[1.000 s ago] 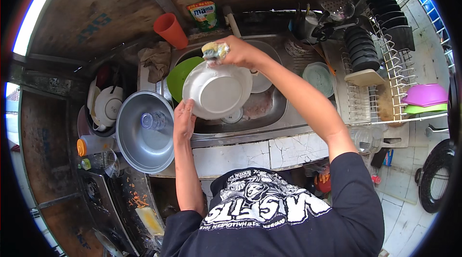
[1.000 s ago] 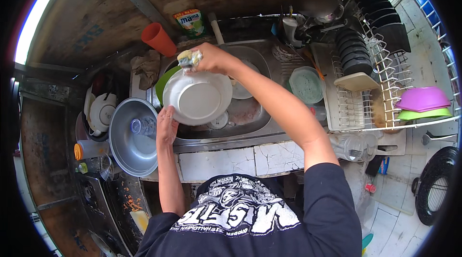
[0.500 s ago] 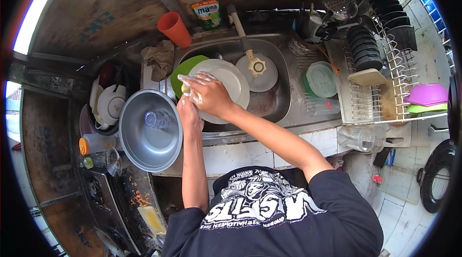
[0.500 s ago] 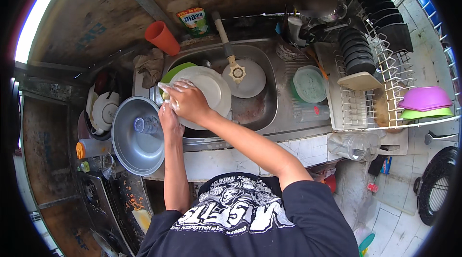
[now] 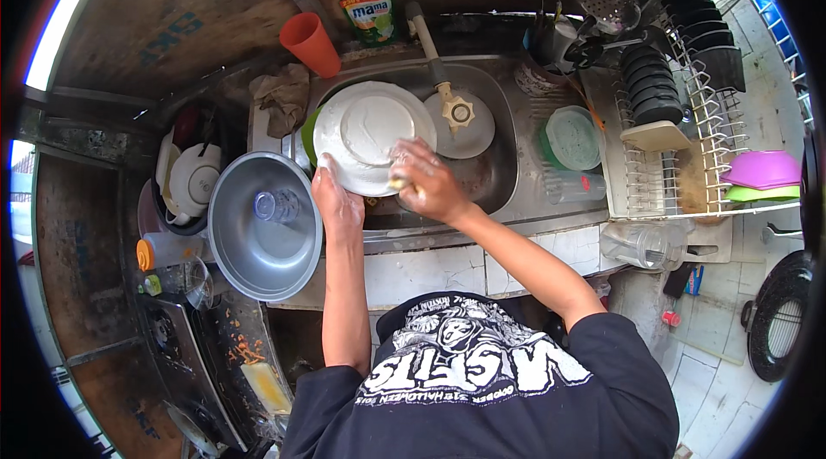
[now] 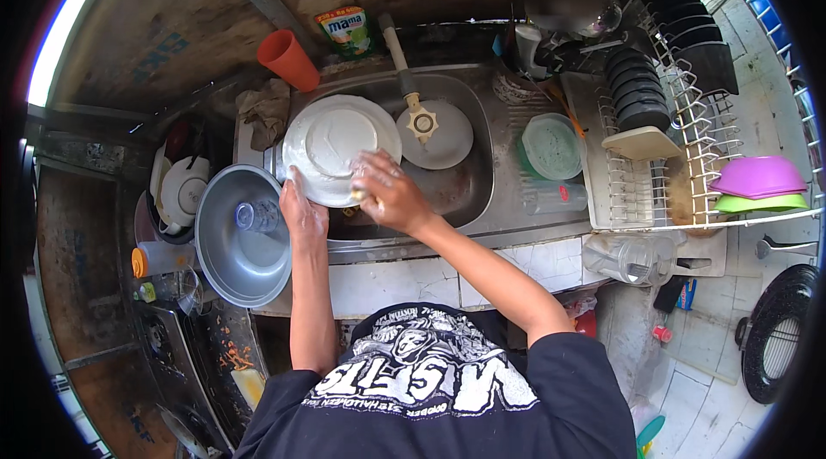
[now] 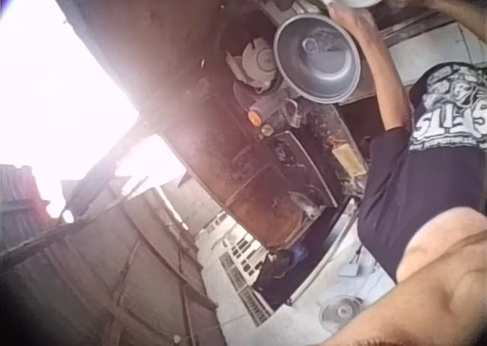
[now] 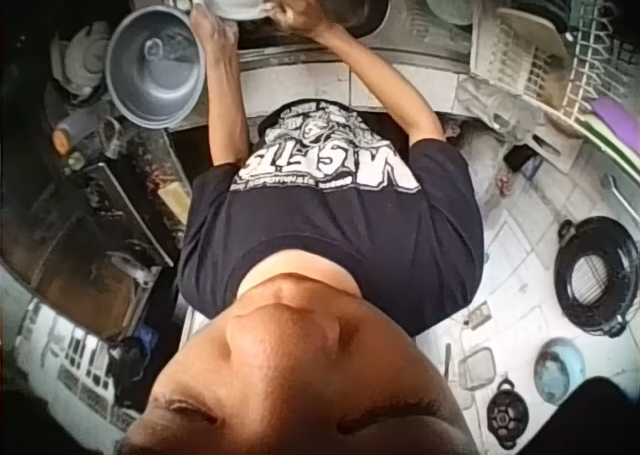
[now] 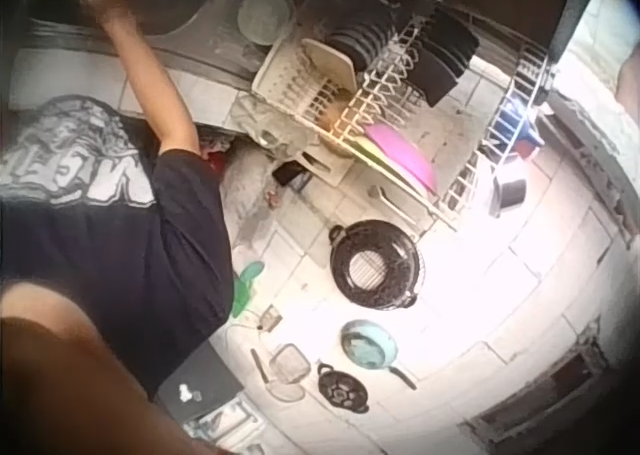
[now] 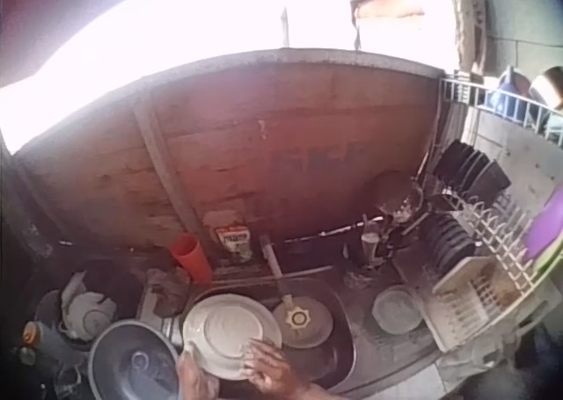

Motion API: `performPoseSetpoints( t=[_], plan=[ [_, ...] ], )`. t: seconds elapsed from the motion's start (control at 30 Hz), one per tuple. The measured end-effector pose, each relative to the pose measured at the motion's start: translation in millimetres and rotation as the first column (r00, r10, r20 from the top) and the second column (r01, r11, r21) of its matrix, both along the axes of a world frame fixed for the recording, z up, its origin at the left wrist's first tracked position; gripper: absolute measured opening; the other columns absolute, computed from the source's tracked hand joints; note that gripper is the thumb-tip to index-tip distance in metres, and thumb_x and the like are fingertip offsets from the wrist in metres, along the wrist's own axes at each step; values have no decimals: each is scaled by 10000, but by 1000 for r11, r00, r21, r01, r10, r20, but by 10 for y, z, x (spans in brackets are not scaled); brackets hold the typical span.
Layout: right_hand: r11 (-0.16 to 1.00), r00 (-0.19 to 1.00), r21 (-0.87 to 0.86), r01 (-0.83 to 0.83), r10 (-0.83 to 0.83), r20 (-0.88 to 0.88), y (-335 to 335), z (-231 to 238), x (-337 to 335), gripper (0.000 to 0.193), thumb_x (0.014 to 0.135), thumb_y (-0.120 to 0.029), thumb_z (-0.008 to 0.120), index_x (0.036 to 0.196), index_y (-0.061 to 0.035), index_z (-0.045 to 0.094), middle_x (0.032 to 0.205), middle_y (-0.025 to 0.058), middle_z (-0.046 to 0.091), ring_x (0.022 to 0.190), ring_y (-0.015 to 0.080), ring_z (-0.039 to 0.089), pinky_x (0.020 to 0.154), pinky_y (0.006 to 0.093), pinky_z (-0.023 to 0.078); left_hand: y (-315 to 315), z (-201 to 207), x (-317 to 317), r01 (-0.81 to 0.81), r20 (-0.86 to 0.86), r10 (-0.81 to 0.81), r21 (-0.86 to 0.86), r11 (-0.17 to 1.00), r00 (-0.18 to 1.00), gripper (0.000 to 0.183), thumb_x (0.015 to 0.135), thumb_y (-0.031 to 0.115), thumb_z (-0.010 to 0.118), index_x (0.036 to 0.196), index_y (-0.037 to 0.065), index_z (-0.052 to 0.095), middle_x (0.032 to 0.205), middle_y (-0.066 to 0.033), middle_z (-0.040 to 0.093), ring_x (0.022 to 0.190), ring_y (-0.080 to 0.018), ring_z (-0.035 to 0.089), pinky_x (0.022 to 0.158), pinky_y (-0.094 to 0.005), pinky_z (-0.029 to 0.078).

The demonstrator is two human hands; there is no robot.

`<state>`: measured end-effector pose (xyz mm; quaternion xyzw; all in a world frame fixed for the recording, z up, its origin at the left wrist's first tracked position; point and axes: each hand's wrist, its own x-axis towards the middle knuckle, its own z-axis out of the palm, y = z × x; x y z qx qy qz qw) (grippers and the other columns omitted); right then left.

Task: Washing a plastic cup, a ceramic plate, and a glass using a sponge in a kitchen sink.

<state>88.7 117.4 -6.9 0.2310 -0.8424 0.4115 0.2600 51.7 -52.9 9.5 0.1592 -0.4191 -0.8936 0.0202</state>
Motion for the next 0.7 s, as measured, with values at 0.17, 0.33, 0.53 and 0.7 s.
performPoseSetpoints(
  t=[0.17,0.33,0.53,0.7],
  plan=[
    [912,953,-288,292,-254,163,-68,50,-311,235,759,-34,571,988,-84,587,1120,160,629,1154,360,549,970,431,445,-182,7,82,-63,-19,64,30,998,998,353,998,193,452,1238,-66,475,1216,-160,578,1093,-250,592,956,-399,485],
    [951,880,-172,257,-156,449,-36,330,-870,186,806,-136,553,972,-73,610,1004,165,657,916,387,622,769,446,508,-319,44,134,-5,-2,5,9,1000,1000,347,994,192,470,1229,-62,485,1184,-155,597,1070,-248,603,944,-392,491],
    [997,919,8,-74,65,390,-281,514,-1011,292,828,-344,641,972,-91,651,1007,120,669,928,345,629,792,422,502,-284,32,110,132,48,-129,-67,989,990,315,984,182,491,1201,-44,519,1145,-141,611,967,-233,640,857,-375,533],
    [958,952,127,-258,229,203,-452,409,-625,243,794,-310,677,953,-127,682,1092,82,664,1072,278,607,946,419,469,-346,-255,115,237,-37,-238,-29,971,971,327,977,215,512,1196,-28,526,1082,-130,634,942,-229,651,808,-347,549]
  ],
)
